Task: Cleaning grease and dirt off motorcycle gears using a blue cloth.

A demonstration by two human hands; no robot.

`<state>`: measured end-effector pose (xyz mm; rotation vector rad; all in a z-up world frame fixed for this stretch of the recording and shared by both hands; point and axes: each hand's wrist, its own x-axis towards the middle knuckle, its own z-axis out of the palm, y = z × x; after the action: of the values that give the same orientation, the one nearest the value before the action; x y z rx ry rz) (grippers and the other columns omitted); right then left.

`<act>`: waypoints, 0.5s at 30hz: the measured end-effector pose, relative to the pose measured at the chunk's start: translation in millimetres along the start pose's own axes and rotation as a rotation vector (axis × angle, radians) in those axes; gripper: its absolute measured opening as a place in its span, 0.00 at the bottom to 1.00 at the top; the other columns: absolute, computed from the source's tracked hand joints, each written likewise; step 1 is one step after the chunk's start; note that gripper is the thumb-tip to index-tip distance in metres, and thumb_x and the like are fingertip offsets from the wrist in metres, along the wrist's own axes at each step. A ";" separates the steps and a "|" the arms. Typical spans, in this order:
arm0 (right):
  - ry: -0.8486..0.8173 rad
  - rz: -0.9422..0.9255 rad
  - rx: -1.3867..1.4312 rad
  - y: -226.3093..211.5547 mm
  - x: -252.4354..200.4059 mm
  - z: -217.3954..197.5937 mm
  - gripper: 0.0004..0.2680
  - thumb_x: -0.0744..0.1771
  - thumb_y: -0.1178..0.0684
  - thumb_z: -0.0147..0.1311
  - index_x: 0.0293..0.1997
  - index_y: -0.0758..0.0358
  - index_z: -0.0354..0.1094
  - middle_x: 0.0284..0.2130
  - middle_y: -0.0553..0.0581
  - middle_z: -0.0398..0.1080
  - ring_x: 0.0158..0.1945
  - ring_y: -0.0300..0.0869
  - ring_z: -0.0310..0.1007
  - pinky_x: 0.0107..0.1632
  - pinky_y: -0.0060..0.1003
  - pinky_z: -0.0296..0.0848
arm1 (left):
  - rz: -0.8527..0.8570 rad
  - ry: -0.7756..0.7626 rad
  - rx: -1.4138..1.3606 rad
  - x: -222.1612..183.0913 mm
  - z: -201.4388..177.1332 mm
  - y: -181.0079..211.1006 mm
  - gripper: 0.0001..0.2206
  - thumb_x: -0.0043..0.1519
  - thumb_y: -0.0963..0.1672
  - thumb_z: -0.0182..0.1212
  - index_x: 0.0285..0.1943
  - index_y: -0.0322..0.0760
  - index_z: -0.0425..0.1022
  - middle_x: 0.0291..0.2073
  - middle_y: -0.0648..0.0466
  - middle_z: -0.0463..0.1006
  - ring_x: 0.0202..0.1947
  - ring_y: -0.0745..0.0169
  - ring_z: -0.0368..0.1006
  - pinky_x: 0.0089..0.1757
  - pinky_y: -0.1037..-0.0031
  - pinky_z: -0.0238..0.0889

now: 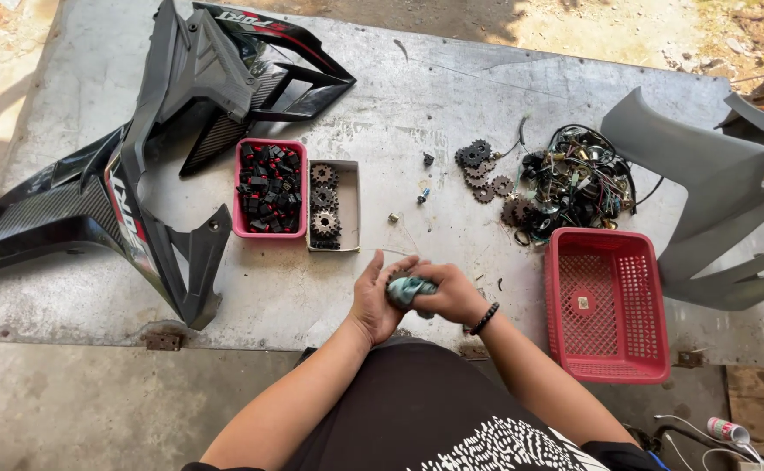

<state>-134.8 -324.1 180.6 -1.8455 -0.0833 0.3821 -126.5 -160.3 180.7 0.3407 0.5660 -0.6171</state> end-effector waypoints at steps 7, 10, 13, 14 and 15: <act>0.218 -0.029 -0.301 -35.5 2.5 21.9 0.10 0.57 0.54 0.64 0.40 0.56 0.75 0.29 0.66 0.75 0.38 0.63 0.77 0.38 0.56 0.73 | 0.103 0.072 0.107 17.5 -4.4 13.2 0.26 0.68 0.56 0.48 0.55 0.32 0.77 0.51 0.41 0.81 0.50 0.47 0.79 0.51 0.61 0.72; 0.005 0.086 0.015 -27.0 6.8 12.0 0.05 0.56 0.56 0.65 0.30 0.57 0.77 0.16 0.51 0.73 0.25 0.39 0.74 0.31 0.35 0.75 | 0.246 0.309 0.332 27.5 -24.1 19.3 0.22 0.66 0.56 0.56 0.46 0.33 0.79 0.32 0.40 0.83 0.29 0.49 0.81 0.31 0.65 0.75; 0.275 0.210 0.019 -2.2 20.4 8.4 0.05 0.62 0.47 0.65 0.36 0.50 0.78 0.16 0.53 0.71 0.23 0.37 0.72 0.29 0.35 0.72 | 0.307 0.447 0.310 29.3 -28.0 25.5 0.22 0.62 0.57 0.61 0.30 0.35 0.77 0.11 0.56 0.66 0.09 0.63 0.64 0.14 0.79 0.53; 0.273 0.191 0.047 -11.1 18.7 12.7 0.05 0.63 0.49 0.64 0.38 0.52 0.78 0.20 0.54 0.72 0.27 0.38 0.71 0.32 0.36 0.73 | 0.253 0.380 0.298 26.7 -21.1 25.2 0.23 0.62 0.59 0.59 0.30 0.39 0.75 0.11 0.62 0.60 0.10 0.70 0.58 0.14 0.82 0.48; 0.271 0.171 0.076 -20.0 16.9 16.8 0.06 0.64 0.51 0.64 0.41 0.55 0.78 0.23 0.55 0.73 0.31 0.38 0.70 0.36 0.36 0.73 | 0.199 0.314 0.286 24.1 -13.9 24.7 0.24 0.62 0.61 0.57 0.29 0.42 0.74 0.12 0.67 0.54 0.10 0.76 0.52 0.14 0.86 0.43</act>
<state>-121.2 -298.3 191.5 -1.8181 0.2727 0.2468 -100.3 -145.7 158.8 0.7632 0.7350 -0.4533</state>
